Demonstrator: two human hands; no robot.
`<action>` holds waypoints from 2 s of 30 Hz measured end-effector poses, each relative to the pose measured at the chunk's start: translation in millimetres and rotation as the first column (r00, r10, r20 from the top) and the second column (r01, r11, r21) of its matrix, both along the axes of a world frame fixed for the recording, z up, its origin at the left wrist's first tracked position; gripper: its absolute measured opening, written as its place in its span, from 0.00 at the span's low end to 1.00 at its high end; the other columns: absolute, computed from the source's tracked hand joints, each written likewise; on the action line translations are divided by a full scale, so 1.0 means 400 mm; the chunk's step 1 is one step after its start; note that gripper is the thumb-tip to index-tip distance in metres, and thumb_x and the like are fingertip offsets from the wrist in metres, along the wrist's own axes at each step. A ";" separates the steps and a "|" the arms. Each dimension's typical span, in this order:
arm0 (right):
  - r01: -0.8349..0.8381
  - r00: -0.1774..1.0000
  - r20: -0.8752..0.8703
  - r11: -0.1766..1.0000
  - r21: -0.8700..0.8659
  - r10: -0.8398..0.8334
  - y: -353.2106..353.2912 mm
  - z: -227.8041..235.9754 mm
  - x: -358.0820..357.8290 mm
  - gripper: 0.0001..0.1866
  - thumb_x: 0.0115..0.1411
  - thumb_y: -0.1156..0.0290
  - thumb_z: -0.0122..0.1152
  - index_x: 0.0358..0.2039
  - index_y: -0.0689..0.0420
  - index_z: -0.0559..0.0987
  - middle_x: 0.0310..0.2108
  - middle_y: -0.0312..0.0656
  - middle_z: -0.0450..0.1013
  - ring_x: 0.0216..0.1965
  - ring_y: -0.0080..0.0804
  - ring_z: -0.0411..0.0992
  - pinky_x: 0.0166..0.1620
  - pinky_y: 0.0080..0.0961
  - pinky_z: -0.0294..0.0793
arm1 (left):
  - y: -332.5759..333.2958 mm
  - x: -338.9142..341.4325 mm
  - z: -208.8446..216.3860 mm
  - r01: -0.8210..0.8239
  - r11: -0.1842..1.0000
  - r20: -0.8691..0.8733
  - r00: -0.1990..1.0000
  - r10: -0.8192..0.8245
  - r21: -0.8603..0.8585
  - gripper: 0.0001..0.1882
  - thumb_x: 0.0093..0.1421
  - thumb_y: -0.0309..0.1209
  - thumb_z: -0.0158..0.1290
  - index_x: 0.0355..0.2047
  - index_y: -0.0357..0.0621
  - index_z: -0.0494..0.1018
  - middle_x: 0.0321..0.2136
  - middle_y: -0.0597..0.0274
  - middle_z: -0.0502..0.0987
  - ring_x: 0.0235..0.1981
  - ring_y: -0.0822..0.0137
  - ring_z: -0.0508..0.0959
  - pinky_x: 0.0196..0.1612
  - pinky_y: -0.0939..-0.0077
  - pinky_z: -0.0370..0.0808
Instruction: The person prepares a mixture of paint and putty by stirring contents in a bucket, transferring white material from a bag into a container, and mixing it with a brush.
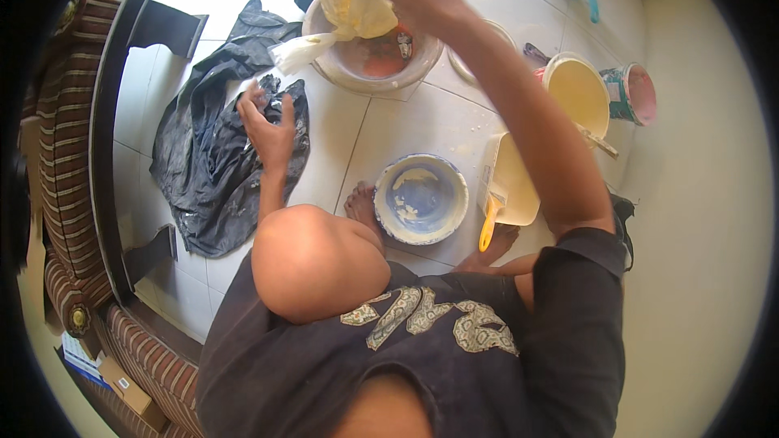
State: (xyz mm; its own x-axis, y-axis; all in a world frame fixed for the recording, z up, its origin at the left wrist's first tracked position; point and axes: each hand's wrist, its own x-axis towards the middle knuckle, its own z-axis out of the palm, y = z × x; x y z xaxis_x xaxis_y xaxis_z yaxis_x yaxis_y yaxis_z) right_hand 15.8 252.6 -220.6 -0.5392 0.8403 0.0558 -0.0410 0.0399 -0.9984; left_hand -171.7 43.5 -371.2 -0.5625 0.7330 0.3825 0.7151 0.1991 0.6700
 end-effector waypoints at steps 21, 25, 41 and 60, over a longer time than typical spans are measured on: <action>0.431 0.902 0.280 0.683 -0.590 -0.328 -0.375 0.162 0.618 0.17 0.59 0.69 0.56 0.48 0.60 0.70 0.32 0.32 0.70 0.17 0.09 0.55 0.17 0.09 0.53 | 0.318 0.560 0.009 0.889 0.138 0.869 -0.456 0.190 0.437 0.43 0.65 0.66 0.31 0.70 0.50 0.50 0.70 0.62 0.52 0.68 0.63 0.57 0.69 0.61 0.54; 0.589 0.787 0.365 0.429 -0.684 -0.498 -0.417 0.096 0.669 0.16 0.61 0.71 0.55 0.49 0.59 0.70 0.31 0.30 0.66 0.17 0.09 0.52 0.19 0.09 0.54 | 0.229 0.566 -0.075 0.927 0.056 0.847 -0.364 0.388 0.372 0.43 0.66 0.64 0.30 0.71 0.47 0.45 0.70 0.59 0.51 0.69 0.63 0.56 0.69 0.62 0.53; 0.187 0.968 0.125 0.288 -0.939 -0.219 -0.443 -0.181 0.720 0.05 0.59 0.75 0.54 0.36 0.56 0.69 0.26 0.29 0.64 0.20 0.14 0.56 0.25 0.15 0.61 | 0.061 0.427 -0.122 0.962 0.173 0.768 -0.273 0.580 0.211 0.35 0.70 0.56 0.31 0.68 0.47 0.54 0.64 0.58 0.64 0.62 0.65 0.68 0.64 0.66 0.66; 0.185 0.944 0.111 0.220 -0.958 -0.310 -0.506 -0.285 0.765 0.10 0.57 0.71 0.52 0.39 0.60 0.73 0.31 0.32 0.72 0.20 0.13 0.61 0.24 0.12 0.65 | 0.038 0.373 -0.087 0.906 -0.419 0.828 0.191 0.527 0.058 0.47 0.54 0.58 0.55 0.65 0.41 0.58 0.61 0.48 0.66 0.62 0.52 0.67 0.62 0.47 0.64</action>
